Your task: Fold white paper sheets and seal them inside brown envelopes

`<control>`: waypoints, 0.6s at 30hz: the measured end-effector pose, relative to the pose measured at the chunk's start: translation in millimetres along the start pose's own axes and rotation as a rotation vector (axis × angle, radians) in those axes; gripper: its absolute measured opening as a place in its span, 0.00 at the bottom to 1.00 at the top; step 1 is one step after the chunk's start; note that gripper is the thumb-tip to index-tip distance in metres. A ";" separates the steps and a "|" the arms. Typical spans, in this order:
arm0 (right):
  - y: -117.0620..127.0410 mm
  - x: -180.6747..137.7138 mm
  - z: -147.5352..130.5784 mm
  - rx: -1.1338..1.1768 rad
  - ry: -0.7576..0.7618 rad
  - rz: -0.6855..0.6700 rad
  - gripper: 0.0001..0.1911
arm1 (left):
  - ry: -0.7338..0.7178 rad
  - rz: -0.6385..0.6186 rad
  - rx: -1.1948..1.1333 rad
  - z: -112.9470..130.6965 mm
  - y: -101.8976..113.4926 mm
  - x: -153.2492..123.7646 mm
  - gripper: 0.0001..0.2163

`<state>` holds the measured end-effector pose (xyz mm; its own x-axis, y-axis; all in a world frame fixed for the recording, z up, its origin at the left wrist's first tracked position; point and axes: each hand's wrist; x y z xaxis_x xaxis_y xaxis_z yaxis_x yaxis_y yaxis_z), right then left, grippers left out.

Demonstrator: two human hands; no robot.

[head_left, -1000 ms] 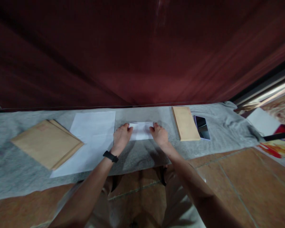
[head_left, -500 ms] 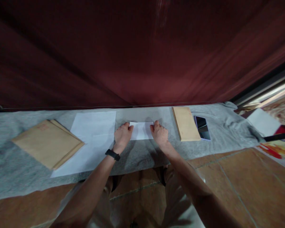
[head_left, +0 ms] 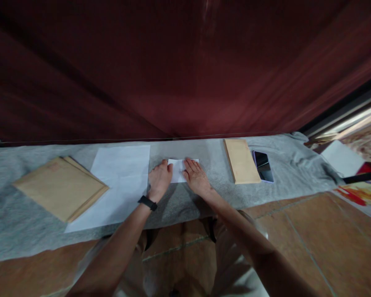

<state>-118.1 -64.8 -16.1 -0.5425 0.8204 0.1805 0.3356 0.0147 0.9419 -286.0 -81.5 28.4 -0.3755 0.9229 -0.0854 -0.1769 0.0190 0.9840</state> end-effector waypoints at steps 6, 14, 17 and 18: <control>-1.5 -3.2 -1.5 -0.056 -0.010 0.023 0.30 | -0.005 0.025 0.004 3.1 0.5 -4.9 0.21; 2.5 -2.9 -4.0 -0.083 -0.017 -0.009 0.30 | -0.108 0.118 0.036 4.3 5.1 -10.4 0.21; 3.1 -2.2 -3.4 -0.083 -0.016 -0.011 0.31 | -0.243 0.207 -0.016 9.5 3.9 -14.9 0.21; 3.3 -2.0 -3.1 -0.083 -0.013 -0.013 0.30 | -0.303 0.220 -0.055 12.0 0.8 -17.3 0.22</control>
<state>-118.2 -68.2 -12.4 -0.5362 0.8279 0.1646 0.2632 -0.0213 0.9645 -268.7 -92.8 32.6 -0.1257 0.9747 0.1848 -0.1737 -0.2051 0.9632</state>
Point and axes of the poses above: each hand's wrist, its own x-axis towards the middle knuckle, its own y-axis out of the back of the hand, z = x × y, and after that the axes turned 4 degrees about y, right-handed
